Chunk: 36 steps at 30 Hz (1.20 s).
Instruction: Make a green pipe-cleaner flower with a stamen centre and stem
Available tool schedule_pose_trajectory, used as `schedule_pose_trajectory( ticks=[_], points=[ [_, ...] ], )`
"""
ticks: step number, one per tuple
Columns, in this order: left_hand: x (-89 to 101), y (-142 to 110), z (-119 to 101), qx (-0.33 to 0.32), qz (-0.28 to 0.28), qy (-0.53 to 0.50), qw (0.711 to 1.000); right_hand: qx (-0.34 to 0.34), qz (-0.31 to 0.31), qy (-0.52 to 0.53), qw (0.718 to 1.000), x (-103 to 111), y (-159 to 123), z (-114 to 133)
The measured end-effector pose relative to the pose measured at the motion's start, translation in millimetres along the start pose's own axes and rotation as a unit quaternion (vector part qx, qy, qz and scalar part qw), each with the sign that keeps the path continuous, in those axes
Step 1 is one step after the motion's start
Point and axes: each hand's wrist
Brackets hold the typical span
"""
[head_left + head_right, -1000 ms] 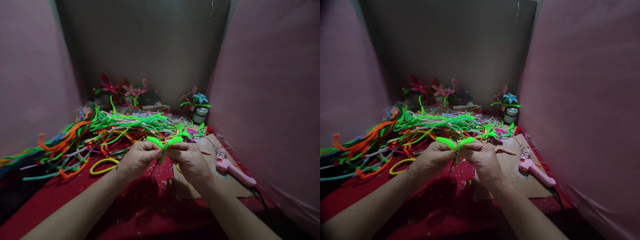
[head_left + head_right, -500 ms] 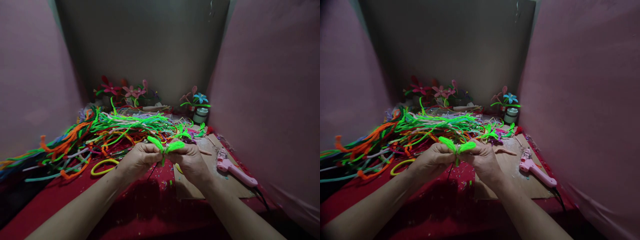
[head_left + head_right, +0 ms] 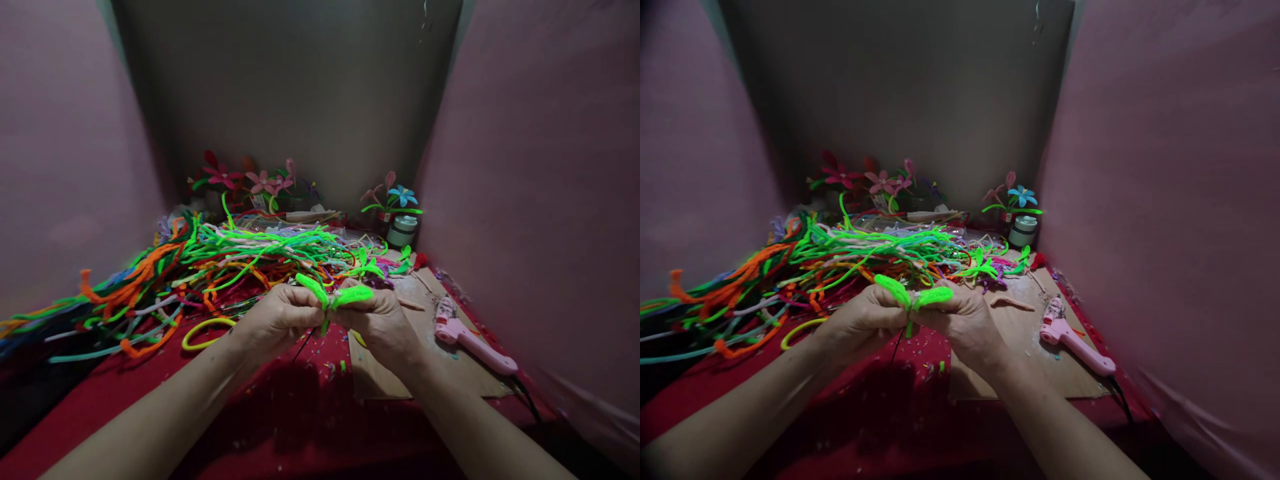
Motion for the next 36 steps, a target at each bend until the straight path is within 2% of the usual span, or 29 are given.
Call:
schedule_pose_trajectory(
  ticks=[3,7,14,16,19,23,25,28,32,36],
  points=[
    [0.5,1,1,0.008,0.009,0.004,1.0,0.004,-0.012,-0.005,1.0,2,-2,-5],
    [0.5,1,2,0.03,0.008,-0.014,0.999,0.007,0.008,0.026,1.0,3,-2,-14],
    [-0.1,2,5,0.021,0.008,-0.016,1.0,0.006,-0.002,0.046,0.999,-4,-1,-16],
    [-1.9,2,7,0.0,-0.007,-0.019,1.0,0.023,-0.024,0.054,0.998,-6,-1,-16],
    [-8.5,2,9,-0.082,-0.059,0.002,0.995,0.026,-0.057,0.073,0.995,-8,0,-17],
    [-21.6,-4,11,-0.212,-0.172,0.095,0.957,0.008,-0.086,0.087,0.992,-11,0,-23],
    [-25.6,-8,12,-0.249,-0.192,0.145,0.938,0.001,-0.089,0.094,0.992,-12,0,-24],
    [-23.5,-11,14,-0.288,-0.18,0.228,0.912,-0.004,-0.099,0.103,0.99,-13,-1,-25],
    [-9.8,-12,18,-0.332,-0.144,0.372,0.855,-0.004,-0.127,0.098,0.987,-14,-3,-26],
    [-3.0,-12,20,-0.361,-0.111,0.453,0.808,-0.007,-0.131,0.099,0.986,-15,-4,-25]
  ],
)
Point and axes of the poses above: each hand's wrist, its own y-axis towards the middle knuckle, its own x-axis out of the back of the hand, z = x × y, and after that the axes turned 1 degree about x, right-handed
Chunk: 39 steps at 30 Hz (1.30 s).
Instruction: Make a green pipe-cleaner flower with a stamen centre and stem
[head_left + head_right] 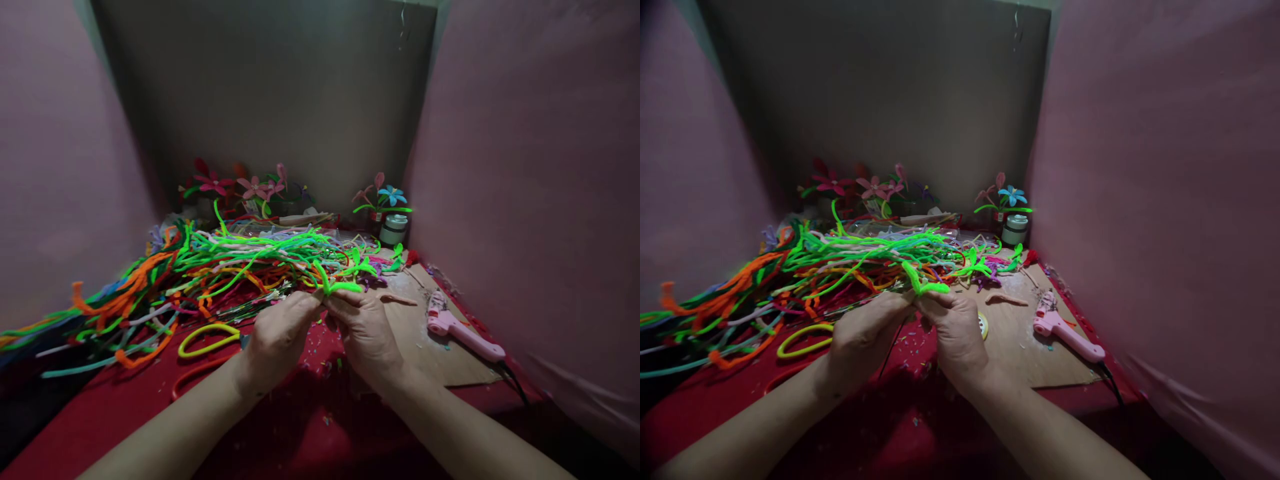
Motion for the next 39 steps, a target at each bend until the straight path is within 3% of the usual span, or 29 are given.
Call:
schedule_pose_trajectory(
  ticks=[3,6,9,12,15,18,21,25,29,33,36,39],
  points=[
    [2.1,1,-8,-0.014,0.009,0.029,0.999,0.005,0.004,0.008,1.0,-3,-1,4],
    [3.4,4,-18,0.015,-0.012,0.006,1.0,0.019,0.011,0.004,1.0,-7,-1,8],
    [1.2,7,-21,0.1,-0.055,-0.109,0.987,0.04,0.032,-0.001,0.999,-9,-1,9],
    [-2.5,10,-19,0.168,-0.067,-0.251,0.951,0.033,0.051,0.018,0.998,-9,-1,6],
    [-3.6,13,-17,0.192,-0.057,-0.33,0.923,0.025,0.045,0.033,0.998,-11,-1,5],
    [-3.0,15,-16,0.198,-0.044,-0.351,0.914,0.017,0.024,0.056,0.998,-14,-1,5],
    [-3.7,12,-14,0.16,-0.049,-0.286,0.943,0.01,0.002,0.087,0.996,-17,-1,4],
    [-7.0,3,-11,0.014,-0.061,-0.058,0.996,0.022,-0.029,0.106,0.994,-18,1,3],
    [-10.0,-2,-9,-0.055,-0.066,0.136,0.987,0.047,-0.027,0.1,0.993,-20,1,3],
    [-10.3,-1,-7,-0.104,-0.095,0.244,0.959,0.06,-0.035,0.086,0.994,-23,1,-2],
    [-8.1,1,-4,-0.122,-0.101,0.266,0.951,0.042,-0.077,0.085,0.992,-28,2,-6],
    [-5.3,3,-2,-0.086,-0.105,0.208,0.969,0.03,-0.106,0.099,0.989,-34,4,-7]
  ],
)
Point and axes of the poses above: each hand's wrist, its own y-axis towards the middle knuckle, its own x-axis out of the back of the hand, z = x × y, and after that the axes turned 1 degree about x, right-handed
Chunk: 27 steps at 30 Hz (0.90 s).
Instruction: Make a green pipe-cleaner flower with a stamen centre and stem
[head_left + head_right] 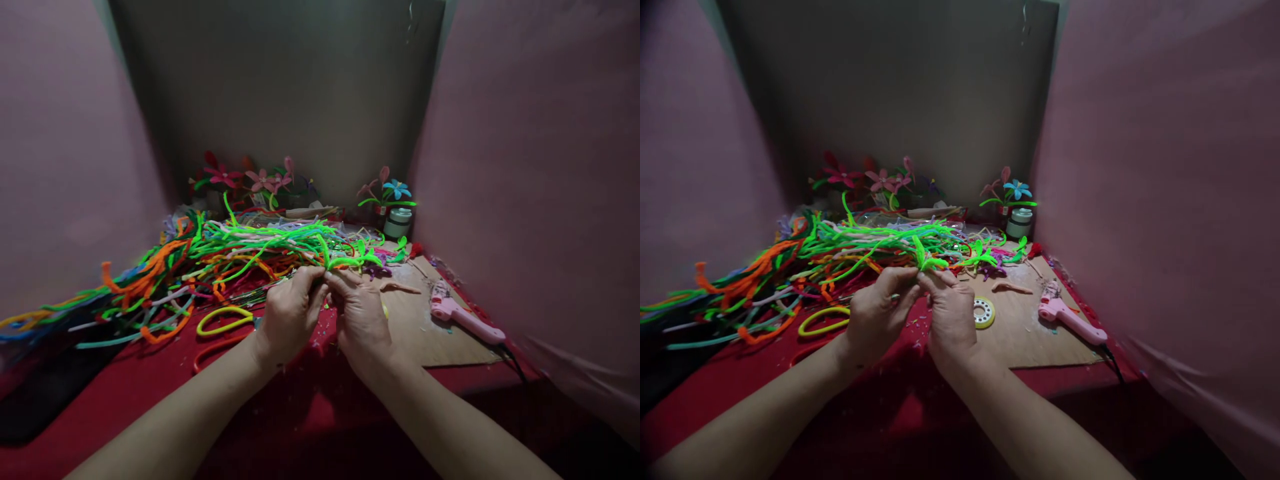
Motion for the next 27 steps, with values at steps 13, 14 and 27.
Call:
schedule_pose_trajectory(
  ticks=[13,14,27],
  points=[
    [3.9,14,-8,0.315,-0.046,-0.43,0.845,0.084,0.055,-0.085,0.991,-6,-5,5],
    [5.4,17,-8,0.333,-0.042,-0.449,0.828,0.098,0.056,-0.111,0.987,-5,-5,6],
    [8.2,25,-3,0.406,0.028,-0.555,0.725,0.191,0.079,-0.274,0.939,-4,-8,21]
  ],
)
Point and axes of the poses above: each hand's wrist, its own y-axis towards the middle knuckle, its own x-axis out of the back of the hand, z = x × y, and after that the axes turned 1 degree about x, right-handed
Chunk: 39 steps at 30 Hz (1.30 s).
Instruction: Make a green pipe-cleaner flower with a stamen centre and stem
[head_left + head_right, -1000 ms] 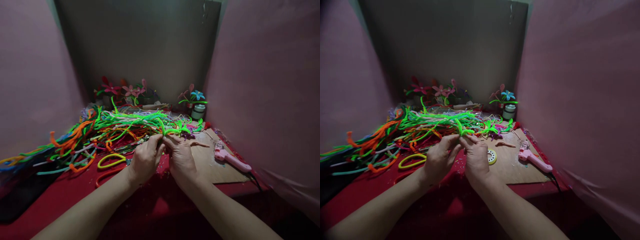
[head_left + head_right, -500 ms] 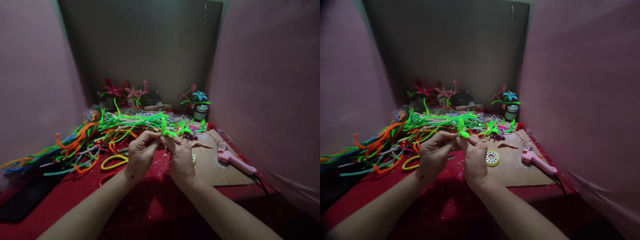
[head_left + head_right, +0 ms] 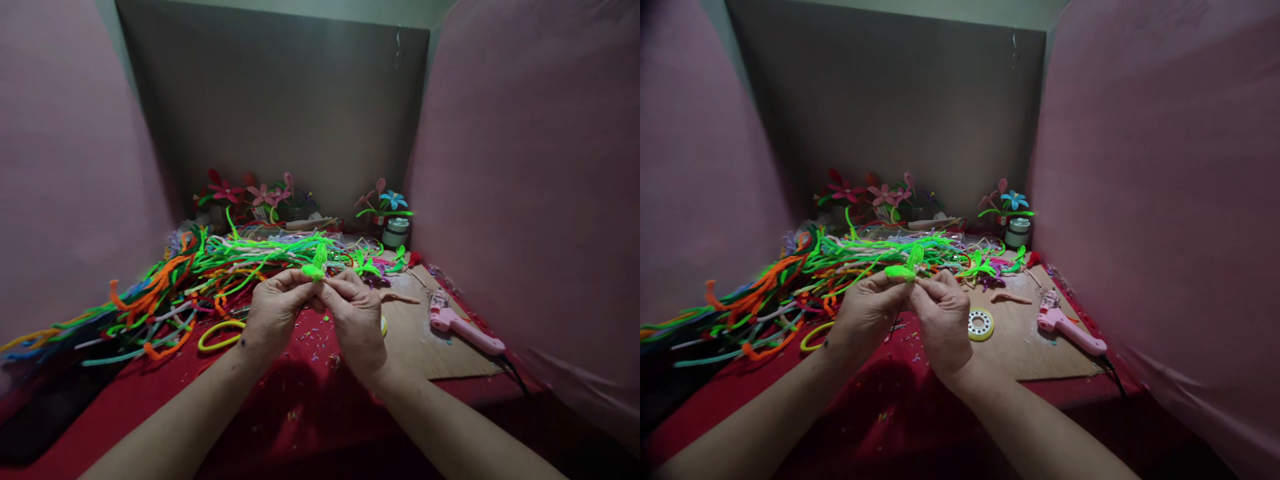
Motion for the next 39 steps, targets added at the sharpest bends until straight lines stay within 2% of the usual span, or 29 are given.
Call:
schedule_pose_trajectory(
  ticks=[3,7,12,22,29,32,35,37,39],
  points=[
    [0.2,0,2,-0.003,0.01,-0.003,1.0,0.027,0.004,-0.042,0.999,1,0,3],
    [1.0,2,2,0.028,0.026,-0.02,0.999,0.055,0.033,-0.085,0.994,2,1,5],
    [-0.6,1,1,0.022,0.043,-0.004,0.999,0.052,0.02,-0.081,0.995,4,5,4],
    [-0.8,1,7,0.043,0.011,0.023,0.999,-0.018,0.004,-0.057,0.998,10,5,-5],
    [-2.3,4,9,0.036,-0.05,0.032,0.998,-0.033,0.003,-0.048,0.998,9,8,-13],
    [1.8,9,10,0.053,-0.034,0.018,0.998,-0.021,0.028,-0.056,0.998,11,10,-13],
    [6.0,11,12,0.09,-0.01,0.014,0.996,-0.003,0.093,-0.072,0.993,23,13,-12],
    [6.8,10,15,0.115,0.003,0.013,0.993,-0.023,0.139,-0.09,0.986,37,18,-11],
    [6.2,9,16,0.143,0.014,0.006,0.99,-0.079,0.158,-0.114,0.978,54,27,-10]
  ],
)
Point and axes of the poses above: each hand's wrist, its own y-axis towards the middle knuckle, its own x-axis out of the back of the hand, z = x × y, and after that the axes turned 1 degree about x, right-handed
